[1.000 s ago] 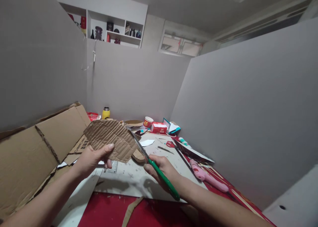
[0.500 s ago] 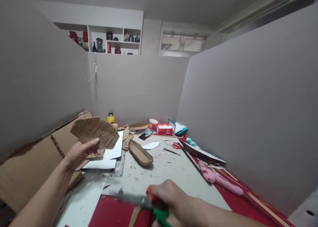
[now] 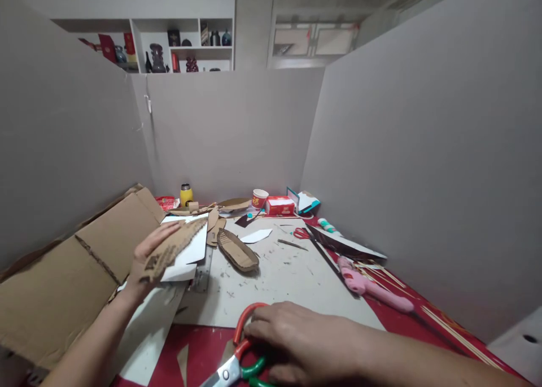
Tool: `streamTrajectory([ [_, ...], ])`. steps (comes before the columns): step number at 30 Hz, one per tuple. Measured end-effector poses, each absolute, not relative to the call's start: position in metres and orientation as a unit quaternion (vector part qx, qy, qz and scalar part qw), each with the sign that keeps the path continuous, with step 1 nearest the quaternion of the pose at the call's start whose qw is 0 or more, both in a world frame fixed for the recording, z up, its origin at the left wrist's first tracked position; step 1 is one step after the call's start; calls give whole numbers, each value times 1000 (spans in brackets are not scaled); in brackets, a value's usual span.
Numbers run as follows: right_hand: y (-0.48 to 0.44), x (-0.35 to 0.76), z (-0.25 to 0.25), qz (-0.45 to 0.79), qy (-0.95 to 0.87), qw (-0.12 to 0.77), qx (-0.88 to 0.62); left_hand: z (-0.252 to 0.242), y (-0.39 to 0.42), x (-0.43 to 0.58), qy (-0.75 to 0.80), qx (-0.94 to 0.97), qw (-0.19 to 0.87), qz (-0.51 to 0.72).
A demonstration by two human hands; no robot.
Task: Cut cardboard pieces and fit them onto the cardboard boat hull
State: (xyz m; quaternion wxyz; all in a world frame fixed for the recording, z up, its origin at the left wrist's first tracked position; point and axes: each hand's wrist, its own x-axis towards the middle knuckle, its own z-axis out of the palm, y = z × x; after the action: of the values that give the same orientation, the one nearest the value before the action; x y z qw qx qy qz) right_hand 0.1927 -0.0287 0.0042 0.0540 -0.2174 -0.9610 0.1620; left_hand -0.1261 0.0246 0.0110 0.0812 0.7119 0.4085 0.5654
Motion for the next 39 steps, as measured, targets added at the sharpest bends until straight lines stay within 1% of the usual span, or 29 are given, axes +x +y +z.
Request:
streamTrajectory([
  [1,-24,197,8,164,-957,88,-221,12,21,-124,385,746,53,541],
  [2,-19,200,11,157,-951,142,-226,12,18,-122,364,775,29,516],
  [5,4,204,20,79,-903,344,-244,11,10,-108,341,824,-17,453],
  [6,12,203,22,39,-889,386,-242,9,9,-101,334,836,-25,434],
  [7,21,200,24,-1,-883,405,-235,8,8,-94,325,848,-26,419],
  [9,37,193,24,-87,-884,412,-203,6,9,-79,302,864,1,402],
  [12,59,188,18,-207,-875,411,-150,9,18,-64,324,846,104,411],
  [14,74,191,13,-259,-860,413,-150,15,28,-65,382,786,219,433],
  [16,87,198,9,-290,-849,410,-168,23,39,-71,453,678,351,459],
  [19,104,206,5,-304,-852,377,-200,30,54,-82,489,565,492,447],
  [21,111,208,3,-298,-859,356,-217,32,64,-83,482,564,537,402],
  [24,117,203,-2,-246,-866,349,-259,33,80,-75,467,587,558,355],
  [26,120,197,-4,-169,-870,346,-308,34,92,-69,454,589,571,348],
  [30,125,186,-7,57,-856,331,-393,40,122,-59,425,598,590,337],
  [32,128,181,-8,122,-846,318,-411,39,137,-56,412,605,598,326],
  [39,133,177,-13,187,-832,264,-451,13,166,-40,440,612,586,298],
])
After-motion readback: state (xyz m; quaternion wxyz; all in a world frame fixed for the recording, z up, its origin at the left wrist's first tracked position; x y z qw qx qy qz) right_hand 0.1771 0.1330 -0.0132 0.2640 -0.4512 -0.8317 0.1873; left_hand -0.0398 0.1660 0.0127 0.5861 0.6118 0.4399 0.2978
